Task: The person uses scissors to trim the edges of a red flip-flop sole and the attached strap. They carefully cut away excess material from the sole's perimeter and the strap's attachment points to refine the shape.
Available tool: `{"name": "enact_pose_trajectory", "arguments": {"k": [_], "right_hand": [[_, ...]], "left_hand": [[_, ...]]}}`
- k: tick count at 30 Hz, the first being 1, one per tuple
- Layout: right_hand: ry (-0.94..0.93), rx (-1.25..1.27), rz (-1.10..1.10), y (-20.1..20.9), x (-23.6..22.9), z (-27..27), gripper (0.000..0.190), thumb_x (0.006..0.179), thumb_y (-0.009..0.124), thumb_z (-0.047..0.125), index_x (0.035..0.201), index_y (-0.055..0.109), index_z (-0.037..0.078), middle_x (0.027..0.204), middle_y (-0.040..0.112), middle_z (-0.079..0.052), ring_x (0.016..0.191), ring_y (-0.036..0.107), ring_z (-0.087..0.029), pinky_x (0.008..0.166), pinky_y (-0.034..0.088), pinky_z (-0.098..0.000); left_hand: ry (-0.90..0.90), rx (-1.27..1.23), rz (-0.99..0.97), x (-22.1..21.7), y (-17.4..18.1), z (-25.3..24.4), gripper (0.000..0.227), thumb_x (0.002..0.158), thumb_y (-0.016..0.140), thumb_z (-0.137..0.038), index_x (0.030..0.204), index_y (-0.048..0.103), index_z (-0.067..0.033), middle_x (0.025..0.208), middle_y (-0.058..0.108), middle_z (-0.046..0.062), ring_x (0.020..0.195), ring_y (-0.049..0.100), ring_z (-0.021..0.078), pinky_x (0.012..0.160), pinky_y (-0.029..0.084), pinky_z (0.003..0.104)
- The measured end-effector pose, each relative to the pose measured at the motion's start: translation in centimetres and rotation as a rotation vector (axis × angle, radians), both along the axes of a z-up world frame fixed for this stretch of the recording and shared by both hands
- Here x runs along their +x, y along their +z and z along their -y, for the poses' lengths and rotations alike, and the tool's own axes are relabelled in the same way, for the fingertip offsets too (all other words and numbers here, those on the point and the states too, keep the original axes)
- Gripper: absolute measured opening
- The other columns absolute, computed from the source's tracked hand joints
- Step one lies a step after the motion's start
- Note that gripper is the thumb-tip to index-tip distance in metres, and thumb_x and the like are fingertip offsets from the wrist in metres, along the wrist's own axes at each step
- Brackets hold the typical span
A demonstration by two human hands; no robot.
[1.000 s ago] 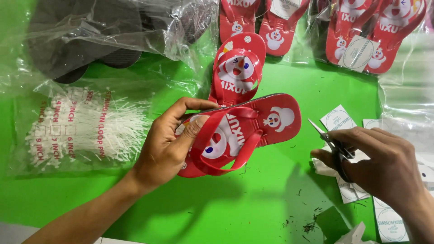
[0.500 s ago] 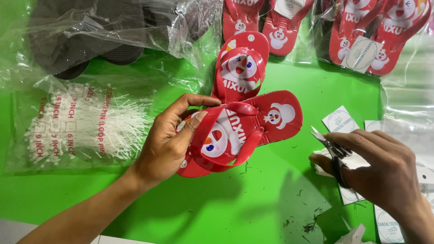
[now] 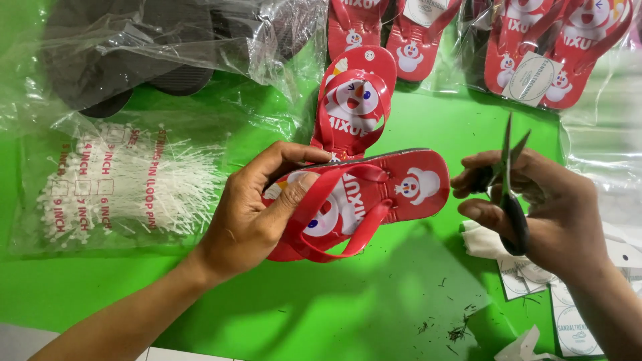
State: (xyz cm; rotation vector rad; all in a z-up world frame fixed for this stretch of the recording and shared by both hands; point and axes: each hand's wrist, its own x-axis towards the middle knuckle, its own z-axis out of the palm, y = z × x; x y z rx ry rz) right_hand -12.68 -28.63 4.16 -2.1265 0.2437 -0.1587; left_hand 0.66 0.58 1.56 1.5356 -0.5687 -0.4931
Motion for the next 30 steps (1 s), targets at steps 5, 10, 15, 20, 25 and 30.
{"name": "enact_pose_trajectory", "arguments": {"k": [5, 10, 15, 20, 25, 30], "right_hand": [[0.053, -0.071, 0.047, 0.2, 1.0, -0.8, 0.055, 0.070, 0.084, 0.007, 0.121, 0.066, -0.003, 0.106, 0.076, -0.016, 0.095, 0.077, -0.023, 0.091, 0.065, -0.0329], [0.395, -1.069, 0.370, -0.9, -0.1, 1.6, 0.036, 0.084, 0.091, 0.042, 0.107, 0.079, 0.017, 0.087, 0.077, -0.001, 0.070, 0.068, -0.011, 0.058, 0.050, -0.0313], [0.486, -1.187, 0.339, -2.4, -1.4, 1.0, 0.031, 0.090, 0.082, 0.041, 0.113, 0.074, 0.021, 0.090, 0.073, 0.002, 0.067, 0.063, -0.013, 0.059, 0.044, -0.0314], [0.569, -1.188, 0.355, -2.8, -1.7, 0.9, 0.037, 0.094, 0.076, 0.018, 0.128, 0.066, 0.011, 0.096, 0.070, -0.004, 0.069, 0.062, -0.018, 0.059, 0.042, -0.0355], [0.587, -1.257, 0.325, -2.8, -1.9, 1.0, 0.048, 0.090, 0.080, 0.020, 0.134, 0.061, 0.014, 0.102, 0.071, -0.005, 0.079, 0.068, -0.018, 0.065, 0.046, -0.0367], [0.594, -1.278, 0.348, -2.3, -1.5, 0.1, 0.035, 0.096, 0.074, 0.018, 0.128, 0.064, 0.012, 0.097, 0.068, -0.005, 0.074, 0.066, -0.018, 0.063, 0.045, -0.0368]], "left_hand": [[0.001, 0.054, 0.178, -0.5, 0.8, -0.4, 0.027, 0.099, 0.058, -0.027, 0.118, 0.067, -0.0103, 0.112, 0.077, 0.002, 0.094, 0.072, 0.0088, 0.077, 0.057, 0.021], [0.032, 0.187, 0.321, 0.1, 0.8, -1.0, 0.025, 0.098, 0.061, -0.029, 0.116, 0.069, -0.0144, 0.096, 0.079, -0.002, 0.063, 0.065, 0.0052, 0.053, 0.052, 0.023], [-0.005, 0.239, 0.339, 0.6, 0.2, -1.1, 0.027, 0.096, 0.061, -0.029, 0.114, 0.072, -0.0110, 0.083, 0.079, 0.000, 0.053, 0.062, 0.0070, 0.041, 0.046, 0.026], [-0.036, 0.282, 0.293, 0.7, 0.1, -0.9, 0.028, 0.096, 0.062, -0.032, 0.112, 0.072, -0.0124, 0.082, 0.079, 0.001, 0.057, 0.073, 0.0089, 0.038, 0.048, 0.026], [-0.030, 0.297, 0.258, 1.0, 0.0, -1.1, 0.025, 0.094, 0.065, -0.030, 0.111, 0.074, -0.0138, 0.083, 0.079, -0.002, 0.054, 0.063, 0.0051, 0.041, 0.047, 0.024], [-0.019, 0.289, 0.268, 0.9, 0.1, -1.0, 0.025, 0.094, 0.065, -0.031, 0.108, 0.076, -0.0143, 0.078, 0.075, -0.006, 0.050, 0.045, 0.0054, 0.042, 0.039, 0.026]]}}
